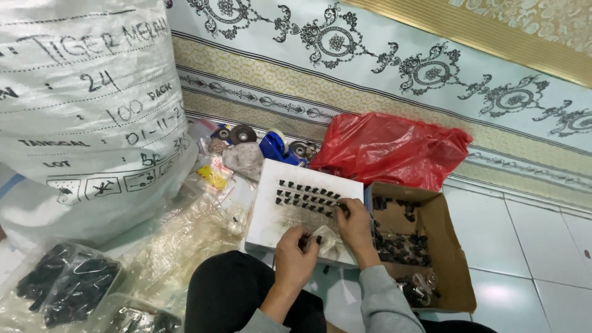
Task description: The person sits on the floor and packs small black hardware pieces into a clear plastic bag. They place the filled bag into a white box, then continue picking individual pieces from a cardboard box and placing them into the white box.
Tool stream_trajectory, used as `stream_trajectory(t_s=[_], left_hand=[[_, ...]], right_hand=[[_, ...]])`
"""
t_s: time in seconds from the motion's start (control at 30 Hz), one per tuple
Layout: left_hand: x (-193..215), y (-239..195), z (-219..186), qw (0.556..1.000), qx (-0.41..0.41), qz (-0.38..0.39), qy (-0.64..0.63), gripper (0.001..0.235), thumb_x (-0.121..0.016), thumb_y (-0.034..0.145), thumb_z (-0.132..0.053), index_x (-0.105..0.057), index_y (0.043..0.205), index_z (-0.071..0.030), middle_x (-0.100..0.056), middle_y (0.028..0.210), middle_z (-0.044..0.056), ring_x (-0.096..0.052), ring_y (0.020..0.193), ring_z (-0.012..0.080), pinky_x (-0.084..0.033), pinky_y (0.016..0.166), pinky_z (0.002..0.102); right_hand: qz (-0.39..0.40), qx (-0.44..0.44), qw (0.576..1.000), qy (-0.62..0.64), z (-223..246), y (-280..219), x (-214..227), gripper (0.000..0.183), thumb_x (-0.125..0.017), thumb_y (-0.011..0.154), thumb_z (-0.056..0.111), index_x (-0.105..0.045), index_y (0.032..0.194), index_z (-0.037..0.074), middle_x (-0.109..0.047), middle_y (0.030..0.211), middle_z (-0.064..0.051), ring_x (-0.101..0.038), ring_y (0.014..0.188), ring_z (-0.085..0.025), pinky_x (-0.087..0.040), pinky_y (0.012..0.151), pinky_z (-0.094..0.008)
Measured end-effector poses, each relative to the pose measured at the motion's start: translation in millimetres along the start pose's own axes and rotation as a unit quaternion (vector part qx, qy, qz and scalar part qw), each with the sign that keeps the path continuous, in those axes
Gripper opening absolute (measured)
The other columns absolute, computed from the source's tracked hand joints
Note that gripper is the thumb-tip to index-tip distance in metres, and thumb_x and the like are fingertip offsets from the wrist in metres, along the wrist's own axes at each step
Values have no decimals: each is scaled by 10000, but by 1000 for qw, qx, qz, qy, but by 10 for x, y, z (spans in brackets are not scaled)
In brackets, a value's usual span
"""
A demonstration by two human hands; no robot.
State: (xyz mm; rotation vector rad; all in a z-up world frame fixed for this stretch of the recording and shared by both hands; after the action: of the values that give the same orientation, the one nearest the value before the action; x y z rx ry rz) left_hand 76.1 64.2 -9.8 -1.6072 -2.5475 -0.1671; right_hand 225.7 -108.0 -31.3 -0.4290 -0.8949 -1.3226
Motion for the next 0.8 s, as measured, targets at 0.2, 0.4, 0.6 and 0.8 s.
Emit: stream_trajectory(t_s=[0.2, 0.4, 0.6, 0.8], left_hand=[[-28, 20, -1, 1000, -23, -8, -1, 61, -655, 839, -89, -622, 789, -98, -597, 746, 61, -579, 694, 198, -463, 639, 351], [-38, 26, 14, 1000, 2, -3, -6, 78, -646, 838, -101, -615, 766, -96, -584, 732, 54, -551, 672, 191, -447, 623, 349], [-29, 27, -10, 1000, -11, -2, -24, 33, -648, 843, -95, -667, 816, -91, -618, 770, 62, -598, 697, 193, -483, 639, 346], [-33, 32, -22, 999, -8, 1, -31, 122, -692, 912, -185, -680, 845, -83, -623, 783, 67, -609, 709, 199, -495, 651, 349]], right_hand=[[-11, -11, 1000, -22, -128, 159, 20, 166, -699, 907, 142, -713, 1052, 64, -703, 1001, -122, -682, 880, -247, -541, 793, -367], [69, -87, 994, -15, 169, 207, 76, 403, -631, 943, 114, -546, 1337, 107, -634, 861, -104, -642, 745, -257, -501, 705, -397], [92, -45, 993, -64, -116, 363, -91, 346, -589, 915, 135, -679, 1240, 61, -687, 1138, -170, -674, 995, -321, -533, 870, -424], [100, -201, 947, 228, 395, -95, 482, 250, -719, 915, 79, -699, 1157, 22, -703, 905, -106, -655, 726, -176, -539, 646, -308]])
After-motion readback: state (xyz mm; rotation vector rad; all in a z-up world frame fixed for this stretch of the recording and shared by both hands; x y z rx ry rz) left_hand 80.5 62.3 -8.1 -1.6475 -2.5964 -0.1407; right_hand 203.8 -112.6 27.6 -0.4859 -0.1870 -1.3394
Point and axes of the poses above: each hand's wrist, its own y-axis towards the middle knuckle, its own x-axis out of the back of the hand, z = x × y, the point moved 7 cm from there along y, towards the middle knuckle
